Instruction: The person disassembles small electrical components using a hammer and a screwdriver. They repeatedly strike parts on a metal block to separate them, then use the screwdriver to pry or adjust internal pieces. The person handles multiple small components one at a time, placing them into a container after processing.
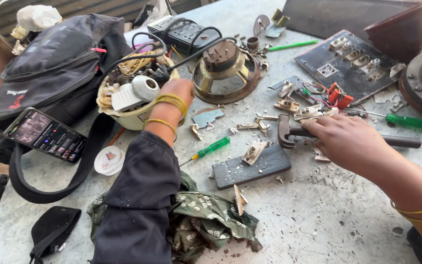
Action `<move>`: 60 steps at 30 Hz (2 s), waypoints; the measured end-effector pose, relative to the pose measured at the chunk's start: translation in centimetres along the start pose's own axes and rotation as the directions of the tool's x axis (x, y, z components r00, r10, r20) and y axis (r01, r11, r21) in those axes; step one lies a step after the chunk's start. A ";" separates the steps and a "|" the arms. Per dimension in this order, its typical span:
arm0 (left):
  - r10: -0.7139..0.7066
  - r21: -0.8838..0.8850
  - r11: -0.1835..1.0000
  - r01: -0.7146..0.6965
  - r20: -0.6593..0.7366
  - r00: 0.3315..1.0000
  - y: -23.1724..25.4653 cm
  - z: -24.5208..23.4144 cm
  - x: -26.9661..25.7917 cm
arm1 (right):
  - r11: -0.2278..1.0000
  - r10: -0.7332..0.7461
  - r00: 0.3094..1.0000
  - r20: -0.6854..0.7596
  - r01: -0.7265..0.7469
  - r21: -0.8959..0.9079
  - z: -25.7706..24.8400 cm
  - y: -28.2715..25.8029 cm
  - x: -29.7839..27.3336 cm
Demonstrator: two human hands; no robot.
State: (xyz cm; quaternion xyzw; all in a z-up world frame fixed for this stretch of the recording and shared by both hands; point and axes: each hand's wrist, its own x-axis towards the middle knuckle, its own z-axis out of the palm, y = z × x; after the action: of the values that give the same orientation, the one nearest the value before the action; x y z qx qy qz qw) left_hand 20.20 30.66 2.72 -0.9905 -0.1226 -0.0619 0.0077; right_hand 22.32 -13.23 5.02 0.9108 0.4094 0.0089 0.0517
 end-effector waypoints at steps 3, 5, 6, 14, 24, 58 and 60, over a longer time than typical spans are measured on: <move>-0.070 -0.042 0.996 0.075 0.108 0.992 0.4 1.2 -1.2 | 1.000 -0.028 1.000 -0.010 0.027 -0.005 -0.2 0.1 0.1; -0.078 -0.021 0.996 0.082 0.130 0.988 0.0 2.8 -0.7 | 0.999 -0.032 0.999 0.002 0.033 -0.005 -0.4 0.1 0.1; -0.074 0.016 0.997 0.073 0.132 0.989 -0.3 3.8 -0.1 | 0.999 -0.036 0.999 0.009 0.036 -0.004 -0.5 0.1 0.1; 0.119 -0.092 0.986 -0.140 -0.204 0.972 2.5 -1.1 3.9 | 1.000 -0.028 0.999 0.025 0.028 0.009 -0.6 0.0 0.2; -0.007 -0.306 0.912 -0.272 -0.675 0.738 6.2 -3.8 3.5 | 1.000 -0.025 0.999 0.047 0.025 -0.007 -0.3 0.2 0.2; -0.060 -0.259 0.947 -0.188 -0.719 0.692 6.6 -0.6 2.7 | 1.000 -0.023 1.000 0.019 0.023 0.012 -0.3 0.1 0.2; -0.046 -0.258 0.940 -0.224 -0.746 0.664 6.3 -1.2 2.2 | 0.999 -0.034 0.999 0.009 0.034 0.003 -0.3 0.1 0.2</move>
State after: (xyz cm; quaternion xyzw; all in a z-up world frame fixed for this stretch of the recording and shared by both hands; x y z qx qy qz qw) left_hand 23.76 25.04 4.18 -0.8705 -0.0475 -0.4786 -0.1047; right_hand 22.52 -13.10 5.31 0.9038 0.4247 0.0030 0.0523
